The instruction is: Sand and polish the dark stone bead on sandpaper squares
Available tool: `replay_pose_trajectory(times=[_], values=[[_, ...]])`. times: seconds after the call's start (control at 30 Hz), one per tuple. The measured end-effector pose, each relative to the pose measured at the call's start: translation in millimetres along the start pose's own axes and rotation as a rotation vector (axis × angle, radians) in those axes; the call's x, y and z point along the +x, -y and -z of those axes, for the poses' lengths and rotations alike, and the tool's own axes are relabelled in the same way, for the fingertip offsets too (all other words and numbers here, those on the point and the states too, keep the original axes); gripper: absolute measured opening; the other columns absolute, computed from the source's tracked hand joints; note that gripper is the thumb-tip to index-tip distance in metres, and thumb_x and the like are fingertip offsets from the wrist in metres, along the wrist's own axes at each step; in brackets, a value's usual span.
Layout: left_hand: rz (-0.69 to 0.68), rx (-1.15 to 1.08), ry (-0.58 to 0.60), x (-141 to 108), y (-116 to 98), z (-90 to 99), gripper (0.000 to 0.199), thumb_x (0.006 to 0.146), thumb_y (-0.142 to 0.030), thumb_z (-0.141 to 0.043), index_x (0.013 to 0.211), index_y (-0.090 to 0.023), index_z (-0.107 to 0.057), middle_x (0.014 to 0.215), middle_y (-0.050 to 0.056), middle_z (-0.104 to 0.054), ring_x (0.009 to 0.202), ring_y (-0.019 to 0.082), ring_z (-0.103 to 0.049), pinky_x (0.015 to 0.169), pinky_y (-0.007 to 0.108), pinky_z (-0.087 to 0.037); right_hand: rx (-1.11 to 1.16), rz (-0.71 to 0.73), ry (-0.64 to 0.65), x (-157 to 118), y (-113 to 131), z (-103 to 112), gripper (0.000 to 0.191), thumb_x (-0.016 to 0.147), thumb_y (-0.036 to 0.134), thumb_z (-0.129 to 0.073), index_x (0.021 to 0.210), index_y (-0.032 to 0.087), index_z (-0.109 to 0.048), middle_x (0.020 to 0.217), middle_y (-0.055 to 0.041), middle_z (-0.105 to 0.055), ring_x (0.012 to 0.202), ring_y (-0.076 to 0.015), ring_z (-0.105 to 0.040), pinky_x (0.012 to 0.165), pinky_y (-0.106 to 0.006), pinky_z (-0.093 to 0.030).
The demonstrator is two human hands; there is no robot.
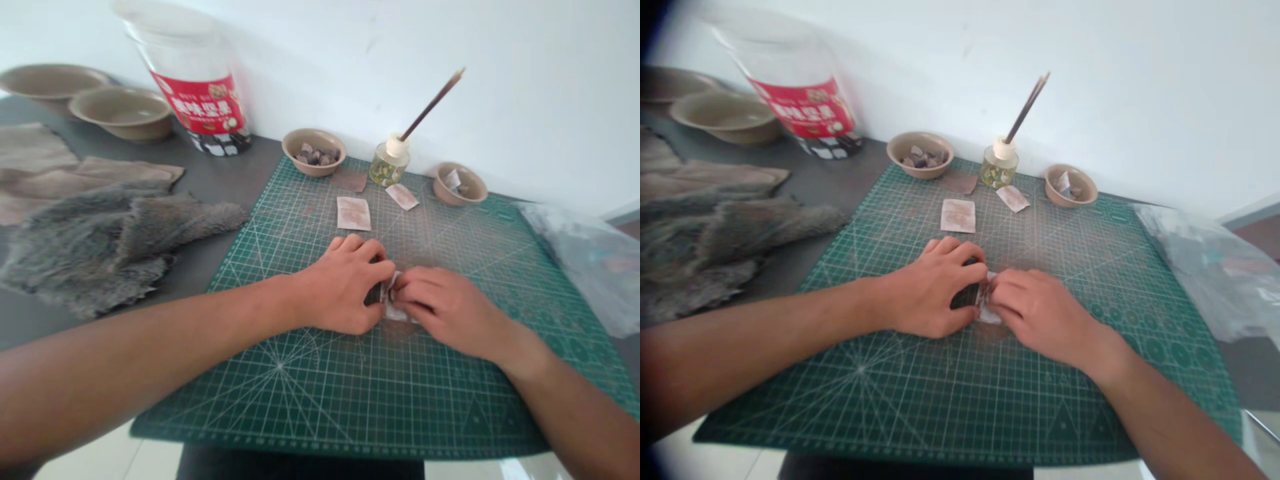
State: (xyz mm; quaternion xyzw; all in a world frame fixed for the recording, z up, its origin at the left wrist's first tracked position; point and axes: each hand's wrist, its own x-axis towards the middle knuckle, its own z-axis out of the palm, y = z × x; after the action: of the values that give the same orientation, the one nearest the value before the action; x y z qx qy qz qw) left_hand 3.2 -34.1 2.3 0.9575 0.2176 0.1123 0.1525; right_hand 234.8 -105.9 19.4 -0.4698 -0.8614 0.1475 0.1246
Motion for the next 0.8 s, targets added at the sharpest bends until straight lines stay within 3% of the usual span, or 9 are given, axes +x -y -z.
replay_pose_trajectory(times=[0.1,0.17,0.23,0.37,0.47,0.53,0.63,0.73,0.8], values=[[0.007,0.016,-0.009,-0.3,-0.3,-0.2,0.025,0.081,-0.039,-0.063,0.098,-0.022,-0.059,0.123,0.007,-0.055,0.104,0.03,-0.049,0.088,0.048,-0.039,-0.047,-0.111,-0.041,-0.9,-0.6,2.5,0.012,0.097,0.018,-0.058,0.088,0.021,-0.066,0.094,-0.0043,-0.069,0.086,-0.0195,-0.065,0.078,-0.034,-0.048],[0.003,0.014,-0.01,-0.4,-0.4,-0.4,0.025,0.081,-0.04,-0.063,0.098,-0.022,-0.059,0.122,0.007,-0.056,0.104,0.03,-0.049,0.088,0.048,-0.039,0.047,-0.006,0.091,-1.0,0.6,2.8,0.015,0.097,0.019,-0.058,0.085,0.022,-0.065,0.092,-0.0029,-0.069,0.084,-0.018,-0.065,0.077,-0.032,-0.049],[-0.005,0.009,-0.013,-0.5,-0.4,-0.8,0.027,0.081,-0.041,-0.063,0.1,-0.022,-0.059,0.122,0.007,-0.056,0.104,0.031,-0.049,0.088,0.048,-0.039,0.084,0.064,0.091,-0.2,1.7,2.0,0.014,0.099,0.021,-0.056,0.09,0.022,-0.066,0.096,-0.0034,-0.07,0.089,-0.0191,-0.065,0.081,-0.034,-0.049],[0.003,0.02,-0.025,-0.6,0.0,-1.6,0.027,0.08,-0.039,-0.063,0.101,-0.022,-0.059,0.122,0.008,-0.056,0.104,0.031,-0.05,0.088,0.048,-0.039,0.024,-0.104,0.014,1.9,-0.1,3.6,0.011,0.098,0.021,-0.058,0.089,0.021,-0.065,0.095,-0.0038,-0.068,0.086,-0.0185,-0.063,0.076,-0.033,-0.048],[-0.001,0.009,-0.02,-0.5,0.1,-1.7,0.027,0.08,-0.041,-0.064,0.099,-0.022,-0.06,0.12,0.007,-0.056,0.104,0.031,-0.05,0.088,0.049,-0.04,0.117,0.027,0.136,2.0,0.3,4.1,0.014,0.098,0.022,-0.058,0.086,0.021,-0.065,0.09,-0.0018,-0.068,0.081,-0.0165,-0.063,0.074,-0.031,-0.047],[-0.005,0.001,-0.018,-0.4,0.1,-1.7,0.028,0.081,-0.041,-0.063,0.1,-0.022,-0.06,0.12,0.007,-0.056,0.104,0.031,-0.05,0.088,0.048,-0.04,0.115,0.07,0.098,2.0,1.1,3.2,0.014,0.099,0.022,-0.056,0.091,0.021,-0.066,0.095,-0.0033,-0.069,0.088,-0.0183,-0.064,0.079,-0.033,-0.048],[0.009,0.012,-0.025,-0.5,-0.1,-1.6,0.027,0.08,-0.04,-0.064,0.1,-0.022,-0.059,0.121,0.008,-0.056,0.104,0.031,-0.05,0.088,0.049,-0.039,0.044,-0.053,0.016,1.8,1.2,2.9,0.012,0.097,0.019,-0.056,0.089,0.021,-0.065,0.098,-0.0045,-0.067,0.088,-0.0188,-0.064,0.079,-0.033,-0.048],[0.007,0.014,-0.022,-0.5,-0.3,-1.4,0.027,0.08,-0.041,-0.064,0.099,-0.021,-0.06,0.121,0.008,-0.056,0.105,0.031,-0.05,0.088,0.048,-0.039,0.114,0.003,0.153,0.8,0.9,3.3,0.013,0.097,0.02,-0.057,0.086,0.021,-0.064,0.093,-0.0023,-0.067,0.083,-0.0167,-0.063,0.075,-0.031,-0.048],[0.0,0.01,-0.019,-0.5,-0.4,-1.3,0.028,0.08,-0.041,-0.064,0.1,-0.022,-0.06,0.121,0.008,-0.056,0.104,0.031,-0.05,0.088,0.048,-0.04,0.105,0.01,0.127,0.6,-0.8,3.4,0.014,0.099,0.021,-0.055,0.089,0.021,-0.065,0.096,-0.0032,-0.067,0.086,-0.0178,-0.063,0.077,-0.032,-0.048]])
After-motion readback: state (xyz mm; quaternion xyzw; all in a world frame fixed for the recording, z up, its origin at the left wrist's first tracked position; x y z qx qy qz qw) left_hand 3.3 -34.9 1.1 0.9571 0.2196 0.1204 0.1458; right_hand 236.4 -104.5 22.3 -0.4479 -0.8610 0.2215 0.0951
